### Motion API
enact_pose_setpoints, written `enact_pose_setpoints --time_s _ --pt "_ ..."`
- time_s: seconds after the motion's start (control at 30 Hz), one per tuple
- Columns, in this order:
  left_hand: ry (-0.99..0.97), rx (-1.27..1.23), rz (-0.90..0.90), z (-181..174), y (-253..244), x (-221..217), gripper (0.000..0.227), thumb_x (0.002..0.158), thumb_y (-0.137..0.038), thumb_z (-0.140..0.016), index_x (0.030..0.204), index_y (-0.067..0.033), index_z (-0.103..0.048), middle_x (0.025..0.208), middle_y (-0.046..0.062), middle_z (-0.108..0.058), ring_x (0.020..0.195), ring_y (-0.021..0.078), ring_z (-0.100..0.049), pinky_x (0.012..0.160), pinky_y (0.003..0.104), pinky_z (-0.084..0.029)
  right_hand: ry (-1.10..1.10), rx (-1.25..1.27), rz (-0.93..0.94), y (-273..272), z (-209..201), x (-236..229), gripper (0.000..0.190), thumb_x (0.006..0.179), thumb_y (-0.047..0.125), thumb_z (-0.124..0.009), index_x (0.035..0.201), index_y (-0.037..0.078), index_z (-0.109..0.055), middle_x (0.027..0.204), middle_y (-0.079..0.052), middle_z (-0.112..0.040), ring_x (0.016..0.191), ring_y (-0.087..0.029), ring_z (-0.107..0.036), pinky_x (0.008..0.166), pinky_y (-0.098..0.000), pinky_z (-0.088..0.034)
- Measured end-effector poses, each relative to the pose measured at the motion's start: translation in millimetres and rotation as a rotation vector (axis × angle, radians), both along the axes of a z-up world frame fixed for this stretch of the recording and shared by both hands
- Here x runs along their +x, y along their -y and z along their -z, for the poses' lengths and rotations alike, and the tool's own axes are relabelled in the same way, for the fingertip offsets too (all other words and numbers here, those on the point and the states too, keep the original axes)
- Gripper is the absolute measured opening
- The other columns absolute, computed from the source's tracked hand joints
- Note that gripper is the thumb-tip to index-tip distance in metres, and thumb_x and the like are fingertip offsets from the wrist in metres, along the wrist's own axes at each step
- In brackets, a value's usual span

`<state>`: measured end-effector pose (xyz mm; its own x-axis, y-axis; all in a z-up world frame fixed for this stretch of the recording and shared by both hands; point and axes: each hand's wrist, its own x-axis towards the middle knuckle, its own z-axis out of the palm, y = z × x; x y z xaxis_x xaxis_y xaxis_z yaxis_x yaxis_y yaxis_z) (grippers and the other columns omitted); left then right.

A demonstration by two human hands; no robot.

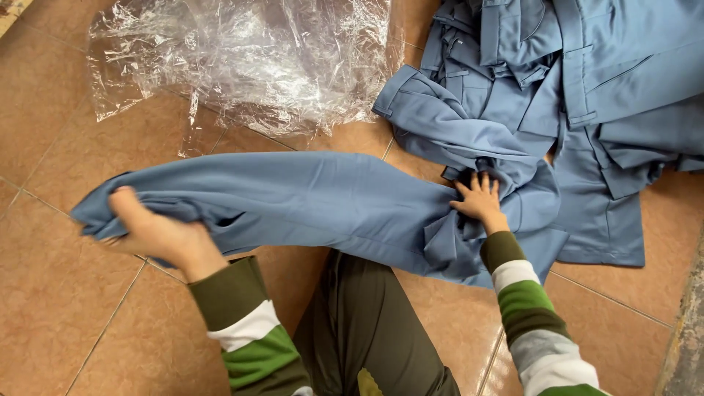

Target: The person picks up a pair of blue trousers from a pile, spreads them out on the floor, and folds them into a compact rectangle.

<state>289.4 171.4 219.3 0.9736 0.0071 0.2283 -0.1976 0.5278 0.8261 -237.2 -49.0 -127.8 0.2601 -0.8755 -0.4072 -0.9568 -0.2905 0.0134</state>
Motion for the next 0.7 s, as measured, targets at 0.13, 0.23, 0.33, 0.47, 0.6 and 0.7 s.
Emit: enact_pose_setpoints --time_s 0.13,0.23,0.33,0.47,0.6,0.7 --pt "0.109 0.041 -0.078 -24 -24 13 0.009 0.085 -0.011 -0.056 0.092 -0.0075 -0.051 0.089 0.005 -0.059 0.078 0.0161 -0.052 0.076 0.033 -0.048 -0.073 -0.180 -0.015 13 10 -24 0.072 0.082 0.037 -0.059 0.152 0.038 -0.042 0.170 -0.014 -0.021 0.157 -0.042 -0.008 0.119 -0.0680 -0.003" --pt "0.163 0.104 -0.085 -15 -24 14 0.005 0.086 -0.011 -0.053 0.084 -0.0096 -0.049 0.081 0.001 -0.055 0.073 0.0131 -0.045 0.072 0.030 -0.042 -0.160 -0.259 0.063 17 2 -5 0.062 0.087 0.026 -0.055 0.148 0.034 -0.050 0.170 -0.013 -0.026 0.159 -0.039 -0.010 0.116 -0.0730 0.005" --pt "-0.151 -0.072 0.146 24 -1 -11 0.023 0.090 -0.009 -0.068 0.079 -0.0167 -0.050 0.071 -0.006 -0.055 0.060 0.0082 -0.048 0.060 0.027 -0.041 -0.074 0.020 0.159 3 -47 57 0.066 0.080 0.029 -0.059 0.146 0.031 -0.055 0.152 -0.025 -0.047 0.139 -0.045 -0.041 0.108 -0.0827 -0.003" --pt "-0.070 0.198 0.315 91 45 -100 0.065 0.079 -0.008 -0.090 0.127 -0.0075 -0.046 0.117 0.015 -0.053 0.110 0.0243 -0.054 0.103 0.044 -0.043 0.461 0.426 0.029 -48 -102 133 0.124 0.063 0.041 -0.090 0.162 0.020 -0.020 0.163 -0.029 -0.026 0.151 -0.050 -0.023 0.123 -0.0666 -0.016" --pt "0.334 0.172 0.950 27 58 -146 0.019 0.081 -0.010 -0.061 0.099 -0.0049 -0.055 0.076 -0.002 -0.056 0.061 0.0100 -0.044 0.061 0.022 -0.041 0.526 0.309 -0.002 -69 -16 153 0.133 0.070 0.019 -0.088 0.165 0.015 0.005 0.154 -0.039 -0.029 0.131 -0.060 -0.046 0.111 -0.0632 -0.043" --pt "0.324 0.138 1.021 117 88 -154 0.050 0.073 -0.007 -0.072 0.121 0.0004 -0.062 0.101 0.013 -0.068 0.100 0.0138 -0.059 0.098 0.040 -0.048 0.396 0.149 0.113 -66 103 136 0.097 0.078 0.029 -0.079 0.159 0.015 -0.027 0.137 -0.033 -0.045 0.102 -0.059 -0.066 0.088 -0.0604 -0.057"
